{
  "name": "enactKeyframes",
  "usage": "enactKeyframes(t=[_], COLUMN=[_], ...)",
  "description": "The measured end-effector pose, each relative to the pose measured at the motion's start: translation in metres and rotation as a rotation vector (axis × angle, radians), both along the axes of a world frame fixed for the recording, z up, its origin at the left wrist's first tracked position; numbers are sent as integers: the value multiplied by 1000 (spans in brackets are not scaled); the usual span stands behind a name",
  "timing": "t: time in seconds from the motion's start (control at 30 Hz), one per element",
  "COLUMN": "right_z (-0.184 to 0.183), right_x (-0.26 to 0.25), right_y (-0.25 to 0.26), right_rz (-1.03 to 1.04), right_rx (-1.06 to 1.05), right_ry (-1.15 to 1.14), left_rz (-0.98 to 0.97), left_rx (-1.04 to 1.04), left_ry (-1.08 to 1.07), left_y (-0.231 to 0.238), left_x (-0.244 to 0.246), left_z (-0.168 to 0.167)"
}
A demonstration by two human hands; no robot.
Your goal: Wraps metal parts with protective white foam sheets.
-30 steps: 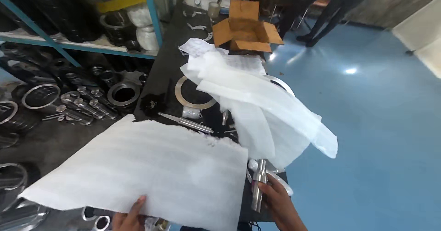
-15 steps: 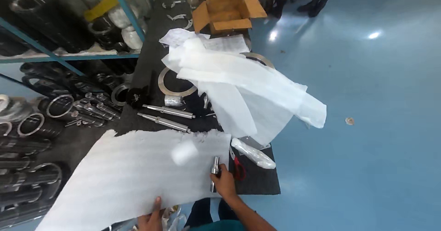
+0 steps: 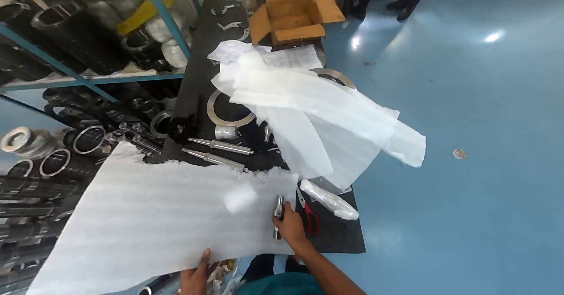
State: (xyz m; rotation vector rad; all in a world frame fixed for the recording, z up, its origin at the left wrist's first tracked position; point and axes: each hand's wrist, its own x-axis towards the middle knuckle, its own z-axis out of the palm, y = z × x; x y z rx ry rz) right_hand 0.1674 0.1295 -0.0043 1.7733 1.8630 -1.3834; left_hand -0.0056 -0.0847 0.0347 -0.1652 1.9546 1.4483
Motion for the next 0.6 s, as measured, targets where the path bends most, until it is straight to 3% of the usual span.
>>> enactKeyframes(t=[0.13, 0.23, 0.27, 0.33, 0.4, 0.47, 0.6], right_z=[2, 0, -1, -4, -4, -4, -7], right_x=[-2, -1, 0, 0, 1, 0, 1], right_y=[3, 4, 4, 4, 4, 6, 8], right_rz=[32, 34, 30, 25, 33, 46, 46], right_rx=[-19, -16, -14, -13, -9, -9, -24], right_ry=[-16, -9, -3, -3, -7, -12, -7], left_rz=[-219, -343, -427, -777, -1188, -1195, -821], left_rx=[30, 148, 70, -376, -804, -814, -663], left_ry=[-214, -21, 85, 290, 259, 387, 296], left_y=[-24, -45, -48, -43, -30, -46, -33], left_x=[-18, -37, -44, -58, -67, -68, -51], left_z=[-1, -3, 3, 32, 51, 41, 52])
